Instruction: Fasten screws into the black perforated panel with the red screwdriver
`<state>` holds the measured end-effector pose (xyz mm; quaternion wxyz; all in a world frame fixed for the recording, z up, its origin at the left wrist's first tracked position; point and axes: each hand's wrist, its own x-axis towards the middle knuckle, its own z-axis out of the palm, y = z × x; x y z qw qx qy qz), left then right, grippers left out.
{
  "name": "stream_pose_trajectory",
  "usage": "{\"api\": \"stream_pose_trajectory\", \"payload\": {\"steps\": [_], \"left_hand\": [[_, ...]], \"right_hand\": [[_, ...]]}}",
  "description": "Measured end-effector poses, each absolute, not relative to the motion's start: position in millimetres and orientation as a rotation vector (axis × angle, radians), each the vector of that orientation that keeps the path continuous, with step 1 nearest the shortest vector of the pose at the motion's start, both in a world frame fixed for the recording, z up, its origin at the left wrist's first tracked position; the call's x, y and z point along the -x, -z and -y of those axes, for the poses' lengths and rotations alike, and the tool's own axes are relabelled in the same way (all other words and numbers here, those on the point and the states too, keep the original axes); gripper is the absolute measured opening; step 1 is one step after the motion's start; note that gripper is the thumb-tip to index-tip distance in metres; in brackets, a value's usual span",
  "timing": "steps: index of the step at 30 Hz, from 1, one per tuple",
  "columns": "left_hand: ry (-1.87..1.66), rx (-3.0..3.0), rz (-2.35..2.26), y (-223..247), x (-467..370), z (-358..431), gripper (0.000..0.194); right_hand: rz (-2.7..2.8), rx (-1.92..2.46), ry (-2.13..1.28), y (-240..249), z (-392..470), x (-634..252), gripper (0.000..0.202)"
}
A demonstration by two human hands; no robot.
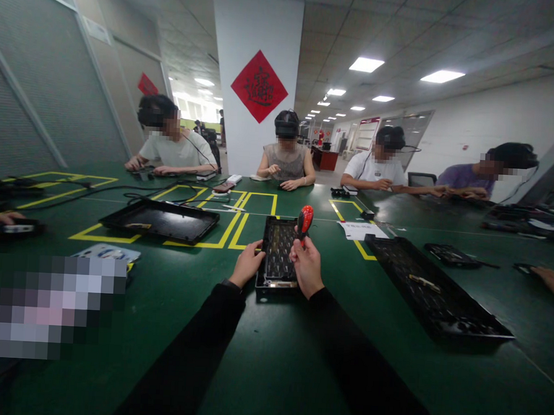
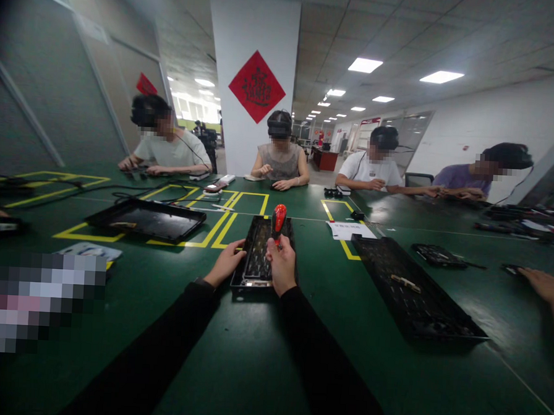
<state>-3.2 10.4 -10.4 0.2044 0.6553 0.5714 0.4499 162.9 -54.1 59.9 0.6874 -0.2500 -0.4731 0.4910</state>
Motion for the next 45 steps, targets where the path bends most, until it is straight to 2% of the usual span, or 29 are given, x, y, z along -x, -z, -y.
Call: {"api": "stream_pose_trajectory", "payload": {"steps": [12,18,21,26,34,45], "left_hand": [[-1.249,-1.833,-1.588,12.1,3.7,-12.2,0.044],[-1.243,-1.828,-1.579,10.5,3.3,-10.8,0.044],[-1.244,-1.818,-1.585,9.1,2.8,-9.7,0.043],[-1.252,-1.810,-1.593,7.7,1.9,-8.8,0.043],[-1.250,-1.841,-1.598,9.6,3.1,-9.8,0.043],[-1.245,-1.823,-1.598,9.4,3.3,-10.8,0.044]], "right_hand": [[0.994,0.491,-1.148,-57.8,51.4,-162.0,0.025],[1.038,0.572,-1.060,-56.9,52.0,-161.7,0.032],[1.035,0.549,-1.085,-58.8,52.7,-162.2,0.031],[1.015,0.501,-1.148,-59.6,52.7,-162.7,0.042],[1.011,0.464,-1.117,-54.6,50.7,-160.8,0.025],[1.040,0.547,-1.078,-55.8,51.5,-160.5,0.023]]}}
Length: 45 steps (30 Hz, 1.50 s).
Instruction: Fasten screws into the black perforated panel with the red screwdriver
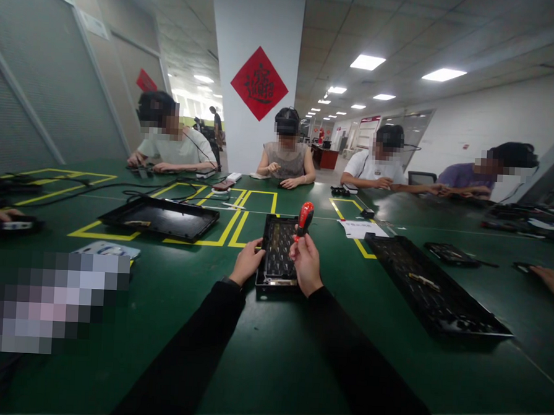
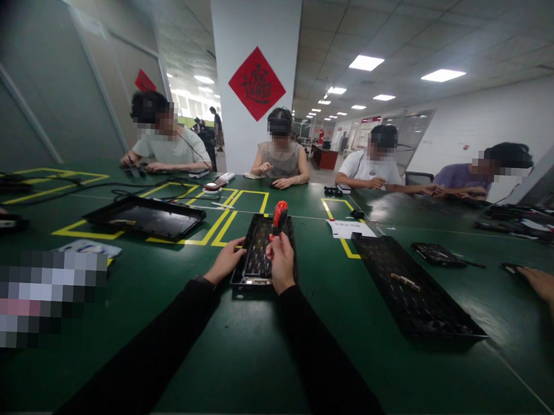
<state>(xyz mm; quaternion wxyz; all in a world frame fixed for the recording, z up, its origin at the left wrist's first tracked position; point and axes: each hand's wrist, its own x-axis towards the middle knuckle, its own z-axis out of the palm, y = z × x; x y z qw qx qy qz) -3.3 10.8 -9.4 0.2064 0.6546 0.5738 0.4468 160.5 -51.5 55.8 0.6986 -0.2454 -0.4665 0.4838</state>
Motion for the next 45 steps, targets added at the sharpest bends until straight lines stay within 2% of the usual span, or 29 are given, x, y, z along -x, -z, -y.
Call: {"api": "stream_pose_trajectory", "payload": {"steps": [6,14,21,24,27,30,34,45], "left_hand": [[-1.245,-1.802,-1.595,9,4,-10,0.043],[-1.247,-1.829,-1.581,9,4,-9,0.044],[-1.247,-1.841,-1.604,6,3,-7,0.042],[-1.302,-1.877,-1.639,0,2,-1,0.036],[-1.359,-2.009,-1.629,-16,-2,12,0.022],[-1.248,-2.142,-1.331,-38,-12,29,0.021],[-0.928,-2.222,-1.040,-55,-27,45,0.021],[-0.737,-2.390,-1.075,-41,-28,38,0.022]], "right_hand": [[1.020,0.519,-1.069,-57,53,-161,0.031],[1.036,0.559,-1.001,-56,52,-161,0.025],[1.078,0.621,-0.967,-60,55,-163,0.039],[1.062,0.595,-0.943,-60,56,-162,0.046],[1.077,0.579,-0.928,-59,57,-160,0.037],[1.100,0.578,-0.894,-55,56,-158,0.027],[1.079,0.594,-0.854,-52,55,-159,0.025],[1.067,0.593,-0.846,-51,53,-160,0.024]]}}
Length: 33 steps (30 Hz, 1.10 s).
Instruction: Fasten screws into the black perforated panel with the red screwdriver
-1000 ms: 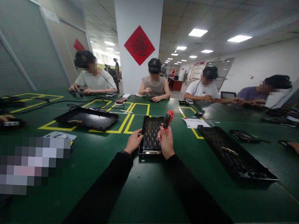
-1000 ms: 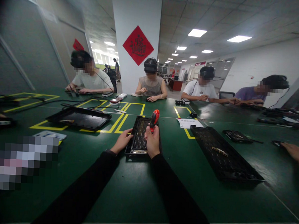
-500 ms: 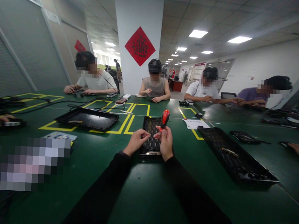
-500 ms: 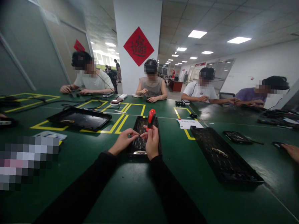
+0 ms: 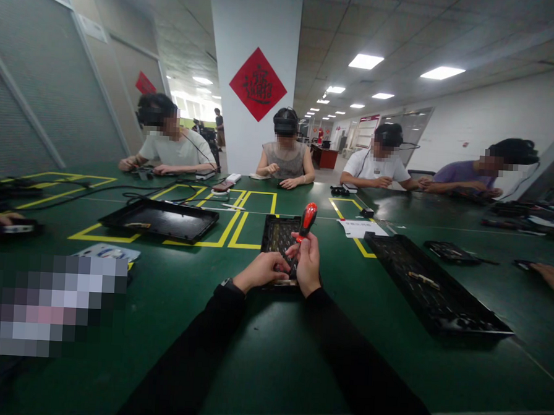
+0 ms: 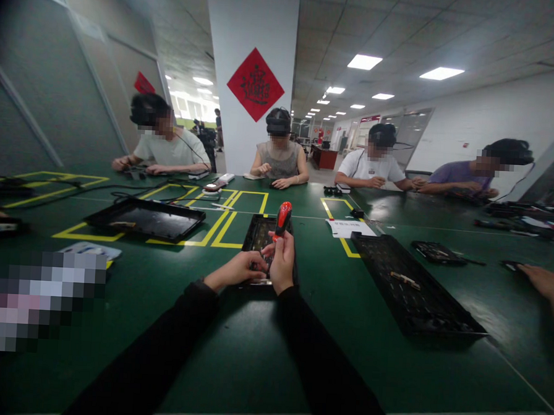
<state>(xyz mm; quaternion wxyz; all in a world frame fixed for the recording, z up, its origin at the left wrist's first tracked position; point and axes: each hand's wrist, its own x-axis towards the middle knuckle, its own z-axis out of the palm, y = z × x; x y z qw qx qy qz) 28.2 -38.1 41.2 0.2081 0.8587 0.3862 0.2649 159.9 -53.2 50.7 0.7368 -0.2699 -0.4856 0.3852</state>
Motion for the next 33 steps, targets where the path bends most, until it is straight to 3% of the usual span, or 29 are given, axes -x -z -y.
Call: {"api": "stream_pose_trajectory", "payload": {"steps": [14,27,33], "left_hand": [[-0.747,-2.434,-1.012,-39,-27,37,0.019],[-0.750,-2.435,-1.015,-39,-28,39,0.018],[-0.764,-2.408,-0.995,-39,-26,37,0.021]], "right_hand": [[0.828,0.569,-0.816,-62,37,-190,0.031],[1.241,1.015,-0.402,-35,16,-221,0.026],[1.217,1.080,-0.401,-27,11,-224,0.026]]}}
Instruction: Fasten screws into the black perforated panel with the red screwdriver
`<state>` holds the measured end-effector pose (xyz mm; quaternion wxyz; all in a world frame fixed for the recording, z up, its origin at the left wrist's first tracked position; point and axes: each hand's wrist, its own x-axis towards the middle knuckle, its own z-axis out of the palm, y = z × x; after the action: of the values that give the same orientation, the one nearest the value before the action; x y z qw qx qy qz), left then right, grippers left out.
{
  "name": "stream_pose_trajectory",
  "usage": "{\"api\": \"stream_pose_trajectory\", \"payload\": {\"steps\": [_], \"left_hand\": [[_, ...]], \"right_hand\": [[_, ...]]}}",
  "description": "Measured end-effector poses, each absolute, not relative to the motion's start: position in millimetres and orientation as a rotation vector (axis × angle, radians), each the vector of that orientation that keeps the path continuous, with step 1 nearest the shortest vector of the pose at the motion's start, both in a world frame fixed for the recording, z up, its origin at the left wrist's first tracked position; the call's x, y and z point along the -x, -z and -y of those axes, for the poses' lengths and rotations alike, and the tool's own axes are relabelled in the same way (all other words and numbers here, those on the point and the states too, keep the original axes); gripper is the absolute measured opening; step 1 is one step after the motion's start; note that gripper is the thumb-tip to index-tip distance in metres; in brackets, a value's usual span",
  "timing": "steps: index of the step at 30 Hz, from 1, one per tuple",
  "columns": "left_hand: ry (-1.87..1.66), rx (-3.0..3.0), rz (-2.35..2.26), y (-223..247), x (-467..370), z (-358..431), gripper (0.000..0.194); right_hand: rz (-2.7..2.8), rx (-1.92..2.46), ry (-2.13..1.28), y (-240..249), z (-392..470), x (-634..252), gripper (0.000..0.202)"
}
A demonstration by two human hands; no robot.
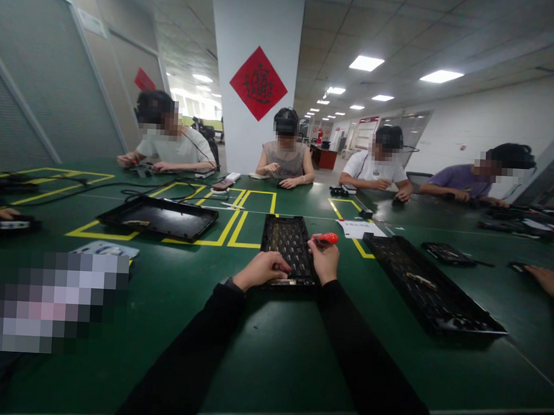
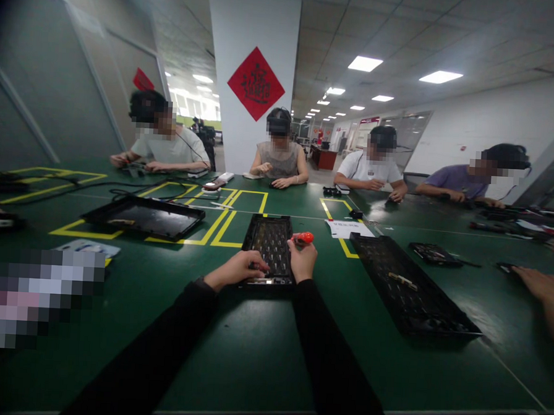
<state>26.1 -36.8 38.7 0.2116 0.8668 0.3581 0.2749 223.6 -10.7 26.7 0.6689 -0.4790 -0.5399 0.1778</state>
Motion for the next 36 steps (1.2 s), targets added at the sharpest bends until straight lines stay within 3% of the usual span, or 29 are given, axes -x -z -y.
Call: {"api": "stream_pose_trajectory", "payload": {"steps": [12,16,19,25,36], "left_hand": [[-1.230,-2.226,-1.197,-38,-31,36,0.018],[-1.342,-2.219,-1.268,-35,-32,36,0.027],[-1.309,-2.177,-1.269,-33,-33,35,0.031],[-1.195,-2.151,-1.357,-27,-34,30,0.016],[-1.168,-2.160,-1.234,-28,-33,31,0.023]], "right_hand": [[0.919,0.915,-0.588,-47,25,-211,0.037],[0.899,0.884,-0.589,-53,34,-202,0.035],[0.867,0.883,-0.612,-53,38,-195,0.035],[0.847,0.892,-0.618,-52,40,-189,0.036],[0.799,0.898,-0.578,-52,40,-188,0.035]]}}
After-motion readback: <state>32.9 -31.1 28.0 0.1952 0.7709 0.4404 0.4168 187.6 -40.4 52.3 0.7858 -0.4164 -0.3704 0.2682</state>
